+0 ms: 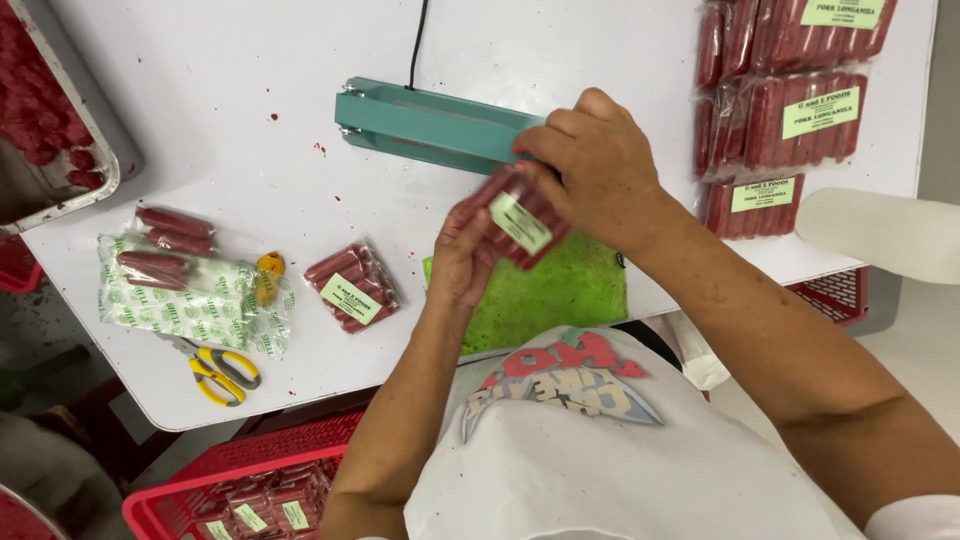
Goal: The person uses a heat sealer to seal plastic bags containing meat sausages, handling the packages one by one and placing the sealed items into a red crate.
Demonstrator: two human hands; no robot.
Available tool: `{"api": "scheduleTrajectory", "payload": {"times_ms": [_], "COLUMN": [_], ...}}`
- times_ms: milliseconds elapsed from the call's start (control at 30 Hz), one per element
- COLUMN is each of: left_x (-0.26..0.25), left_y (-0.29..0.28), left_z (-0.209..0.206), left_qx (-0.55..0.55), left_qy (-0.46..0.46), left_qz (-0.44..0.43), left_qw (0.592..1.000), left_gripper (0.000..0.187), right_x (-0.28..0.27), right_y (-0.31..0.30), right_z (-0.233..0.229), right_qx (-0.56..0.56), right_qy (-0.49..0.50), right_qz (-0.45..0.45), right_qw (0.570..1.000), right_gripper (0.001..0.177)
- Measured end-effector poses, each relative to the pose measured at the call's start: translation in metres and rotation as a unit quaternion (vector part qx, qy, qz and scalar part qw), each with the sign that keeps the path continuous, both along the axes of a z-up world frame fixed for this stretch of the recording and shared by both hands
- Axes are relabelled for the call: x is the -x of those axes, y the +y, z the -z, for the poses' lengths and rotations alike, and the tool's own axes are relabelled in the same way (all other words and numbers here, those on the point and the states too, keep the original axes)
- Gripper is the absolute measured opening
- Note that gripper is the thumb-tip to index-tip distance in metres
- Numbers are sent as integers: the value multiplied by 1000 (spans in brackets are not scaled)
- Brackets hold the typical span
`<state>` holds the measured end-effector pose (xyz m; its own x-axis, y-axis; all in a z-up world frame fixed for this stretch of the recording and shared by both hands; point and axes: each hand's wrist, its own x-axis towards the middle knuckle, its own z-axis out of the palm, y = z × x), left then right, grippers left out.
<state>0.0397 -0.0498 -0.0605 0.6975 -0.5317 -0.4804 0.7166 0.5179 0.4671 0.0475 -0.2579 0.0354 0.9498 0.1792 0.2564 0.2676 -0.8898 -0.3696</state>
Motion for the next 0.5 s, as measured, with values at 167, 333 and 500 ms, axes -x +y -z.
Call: {"api": "scheduleTrajectory", "payload": {"times_ms": [167, 333, 500], "left_x": [-14, -20, -20], "left_y": [-2, 12, 19], "left_z": [24, 31, 36], "left_qx": [45, 5, -14], "left_qy": [53, 102, 101], "left_qz": [-144, -181, -170], "left_qw": [987, 978, 980], "left_gripper": [58, 56, 49], "right_x": [-25, -20, 0], "right_y": [14, -4, -18], "right_z": [-53, -16, 35], "right_qx": [2, -15, -85], "right_qy": [143, 250, 180], "right_qz": [22, 64, 74], "right_qw": [989, 966, 977], "right_gripper": [20, 22, 18]}}
